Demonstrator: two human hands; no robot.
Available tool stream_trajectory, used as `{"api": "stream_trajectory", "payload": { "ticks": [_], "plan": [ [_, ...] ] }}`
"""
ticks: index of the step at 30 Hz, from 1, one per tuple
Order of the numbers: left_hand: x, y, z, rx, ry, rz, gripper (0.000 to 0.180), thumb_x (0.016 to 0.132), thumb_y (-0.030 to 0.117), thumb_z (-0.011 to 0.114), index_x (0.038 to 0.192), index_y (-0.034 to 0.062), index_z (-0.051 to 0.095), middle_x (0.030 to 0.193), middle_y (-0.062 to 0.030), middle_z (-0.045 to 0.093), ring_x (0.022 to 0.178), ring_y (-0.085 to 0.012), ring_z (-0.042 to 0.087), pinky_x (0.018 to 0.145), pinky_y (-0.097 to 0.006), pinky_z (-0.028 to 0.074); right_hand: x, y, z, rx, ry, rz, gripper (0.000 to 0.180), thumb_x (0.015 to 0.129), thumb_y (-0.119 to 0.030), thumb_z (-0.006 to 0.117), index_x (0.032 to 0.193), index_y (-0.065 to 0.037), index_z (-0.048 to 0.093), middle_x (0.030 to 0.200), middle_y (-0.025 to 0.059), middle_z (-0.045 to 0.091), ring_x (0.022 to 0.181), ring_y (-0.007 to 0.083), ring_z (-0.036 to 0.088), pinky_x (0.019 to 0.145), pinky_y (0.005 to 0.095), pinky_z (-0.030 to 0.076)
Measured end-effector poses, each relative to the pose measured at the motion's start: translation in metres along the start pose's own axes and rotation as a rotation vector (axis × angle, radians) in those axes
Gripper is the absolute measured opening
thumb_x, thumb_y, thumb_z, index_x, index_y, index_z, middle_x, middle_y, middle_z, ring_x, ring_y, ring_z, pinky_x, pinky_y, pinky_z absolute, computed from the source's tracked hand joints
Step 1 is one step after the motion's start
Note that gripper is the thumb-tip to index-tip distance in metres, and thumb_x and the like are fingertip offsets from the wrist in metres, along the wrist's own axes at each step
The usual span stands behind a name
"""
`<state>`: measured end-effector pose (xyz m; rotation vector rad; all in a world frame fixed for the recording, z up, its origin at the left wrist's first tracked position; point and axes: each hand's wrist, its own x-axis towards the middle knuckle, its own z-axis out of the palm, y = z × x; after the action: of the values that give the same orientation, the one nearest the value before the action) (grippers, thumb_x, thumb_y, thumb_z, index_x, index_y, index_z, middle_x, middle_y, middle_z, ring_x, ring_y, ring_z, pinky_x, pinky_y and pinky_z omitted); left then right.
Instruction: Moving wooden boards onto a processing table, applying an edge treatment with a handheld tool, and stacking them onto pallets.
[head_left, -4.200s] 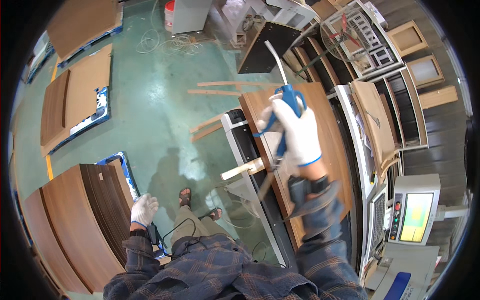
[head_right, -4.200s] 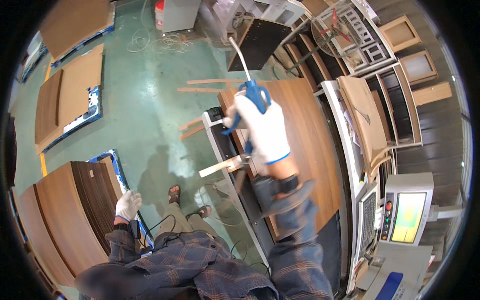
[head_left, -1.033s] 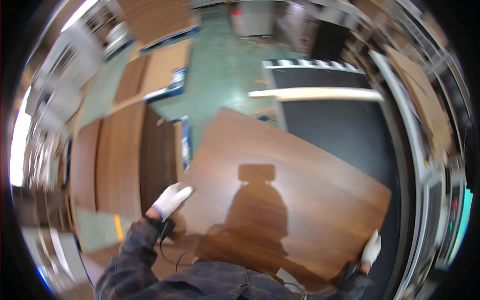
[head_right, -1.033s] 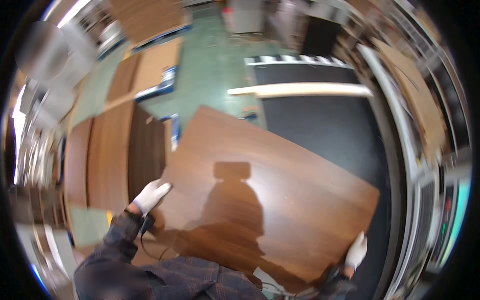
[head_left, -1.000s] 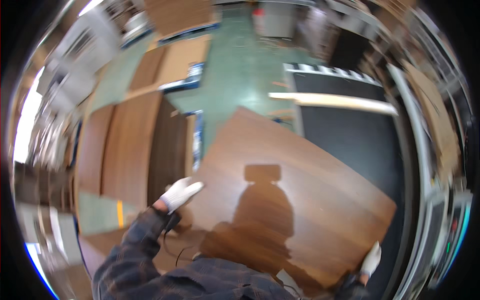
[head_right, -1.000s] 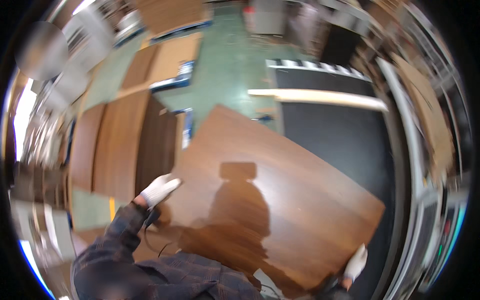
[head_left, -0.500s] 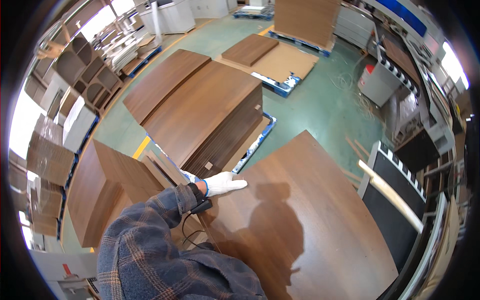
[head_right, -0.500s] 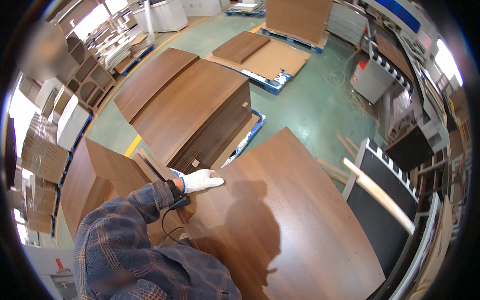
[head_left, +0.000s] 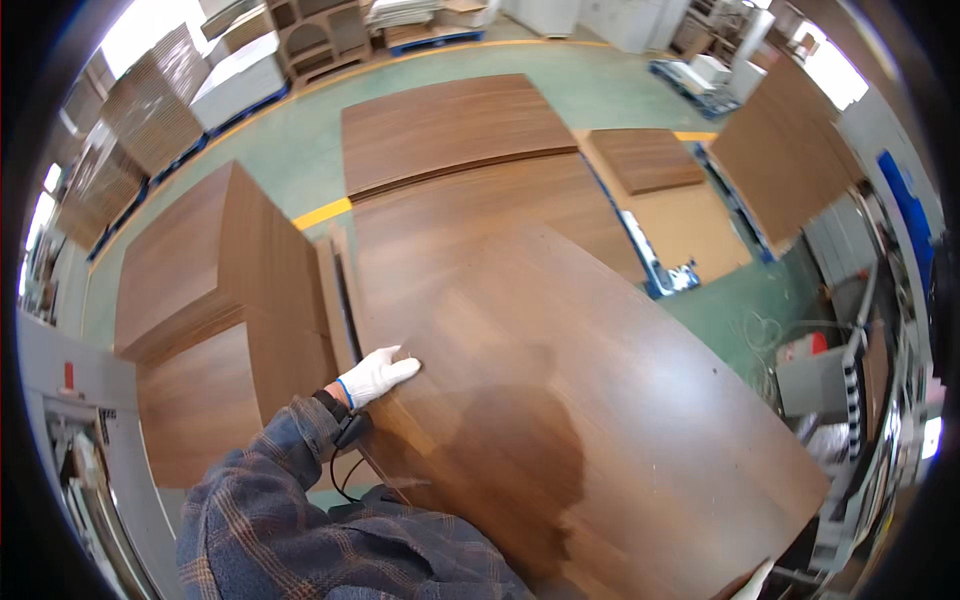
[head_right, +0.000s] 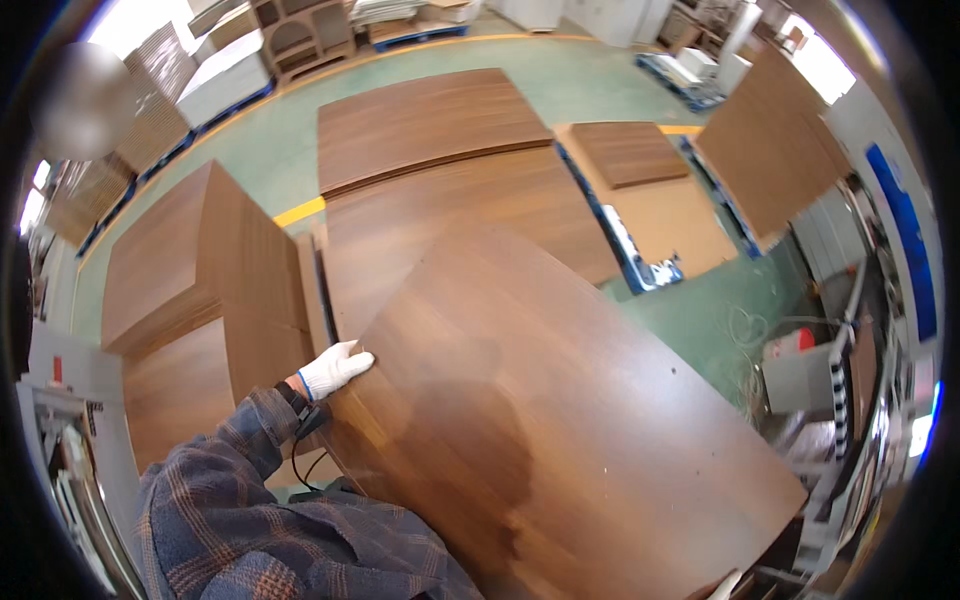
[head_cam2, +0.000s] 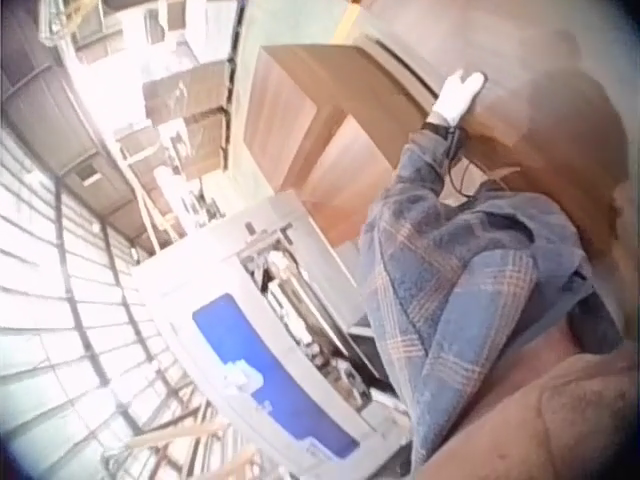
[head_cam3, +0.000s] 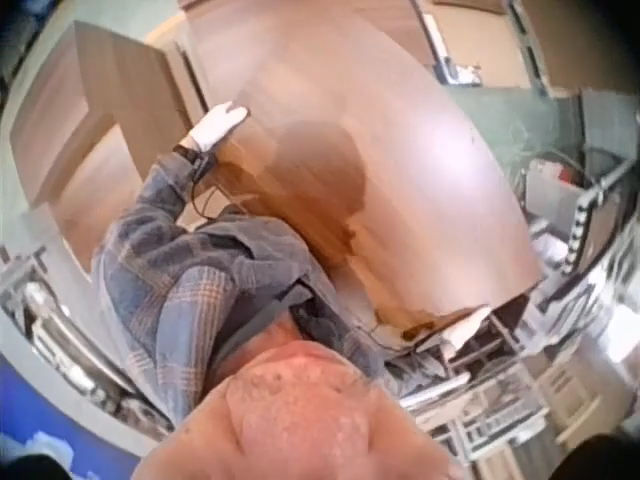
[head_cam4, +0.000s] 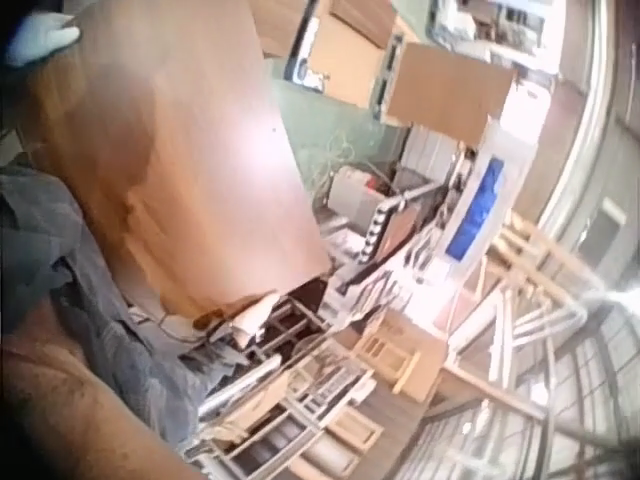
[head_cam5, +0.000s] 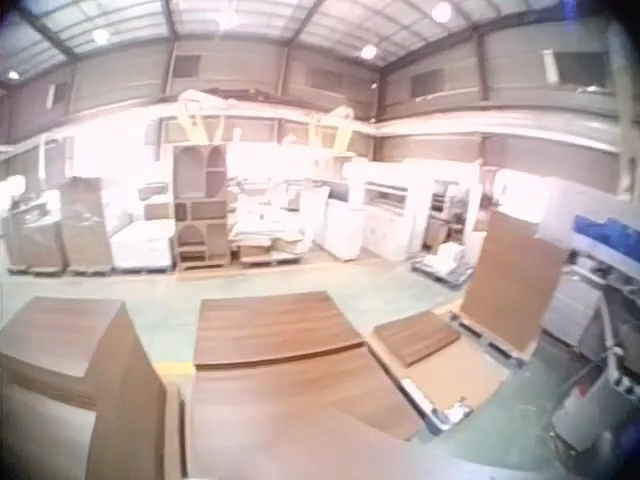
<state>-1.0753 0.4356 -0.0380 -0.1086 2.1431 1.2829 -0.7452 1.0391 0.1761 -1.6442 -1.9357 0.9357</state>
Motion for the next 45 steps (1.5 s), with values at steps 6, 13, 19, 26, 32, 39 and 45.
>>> {"api": "stream_trajectory", "payload": {
  "ticks": [6, 13, 19, 26, 32, 39, 45],
  "plan": [
    [0.002, -0.026, -0.02, -0.417, 0.23, -0.102, 0.054, 0.101, 0.043, 0.066, 0.13, -0.0029, 0.066, 0.115, -0.0069, 0.072, 0.101, -0.0151, 0.063, 0.094, -0.033, 0.051, 0.199, -0.039, 0.21, 0.212, -0.737, -0.102, 0.072, 0.108, -0.057, 0.048, 0.142, 0.005, 0.058, 0.139, 0.0096, 0.064, 0.122, 0.0234, 0.06, 0.11, 0.0353, 0.045],
    [0.005, -0.036, -0.023, -0.386, 0.47, -0.467, 0.052, 0.098, 0.045, 0.07, 0.118, -0.0036, 0.071, 0.098, -0.0054, 0.072, 0.09, -0.0134, 0.063, 0.083, -0.032, 0.053, 0.255, -0.129, 0.478, -0.129, -0.891, -0.306, 0.09, 0.101, -0.071, 0.048, 0.134, 0.011, 0.061, 0.129, 0.0167, 0.068, 0.116, 0.0257, 0.063, 0.105, 0.039, 0.048],
    [0.059, -0.057, -0.012, -0.454, 0.662, -0.419, 0.057, 0.098, 0.048, 0.069, 0.114, -0.0064, 0.072, 0.098, -0.0064, 0.073, 0.088, -0.0137, 0.063, 0.08, -0.033, 0.053, 0.274, -0.192, 0.648, -0.385, -0.985, -0.394, 0.092, 0.101, -0.072, 0.047, 0.137, 0.011, 0.06, 0.129, 0.0166, 0.067, 0.117, 0.0276, 0.06, 0.106, 0.0384, 0.046],
    [0.106, -0.071, -0.021, -0.529, 0.72, -0.466, 0.065, 0.098, 0.053, 0.067, 0.119, -0.0084, 0.07, 0.099, -0.008, 0.073, 0.088, -0.0149, 0.063, 0.081, -0.034, 0.053, 0.27, -0.24, 0.77, -0.204, -1.054, -0.531, 0.085, 0.102, -0.067, 0.05, 0.142, 0.008, 0.058, 0.135, 0.0137, 0.063, 0.122, 0.0243, 0.057, 0.106, 0.0357, 0.045],
    [0.112, -0.051, -0.05, 0.161, 0.706, -0.741, 0.073, 0.093, 0.061, 0.069, 0.118, -0.0074, 0.068, 0.105, -0.0215, 0.072, 0.095, -0.0313, 0.068, 0.086, -0.043, 0.055, 0.233, -0.299, 0.783, -0.633, -0.839, -1.027, 0.052, 0.103, -0.042, 0.061, 0.124, 0.005, 0.066, 0.11, 0.0169, 0.072, 0.102, 0.0257, 0.066, 0.095, 0.0391, 0.052],
    [0.049, -0.09, -0.035, 0.13, 0.745, -0.616, 0.088, 0.087, 0.06, 0.074, 0.141, -0.0071, 0.054, 0.133, -0.0337, 0.064, 0.129, -0.043, 0.061, 0.106, -0.047, 0.051, 0.28, -0.331, 0.661, -0.126, -0.659, -1.204, 0.023, 0.101, -0.018, 0.064, 0.108, 0.003, 0.067, 0.098, 0.0174, 0.073, 0.088, 0.0254, 0.068, 0.088, 0.0397, 0.054],
    [0.027, -0.18, 0.064, -0.904, 0.803, -0.797, 0.069, 0.099, 0.065, 0.059, 0.137, 0.0068, 0.061, 0.114, -0.011, 0.07, 0.11, -0.0316, 0.067, 0.086, -0.053, 0.057, 0.305, -0.064, 0.599, -0.434, -0.907, 0.124, 0.06, 0.099, -0.06, 0.061, 0.114, -0.002, 0.068, 0.114, 0.021, 0.072, 0.104, 0.036, 0.066, 0.089, 0.0543, 0.052]
  ]
}}
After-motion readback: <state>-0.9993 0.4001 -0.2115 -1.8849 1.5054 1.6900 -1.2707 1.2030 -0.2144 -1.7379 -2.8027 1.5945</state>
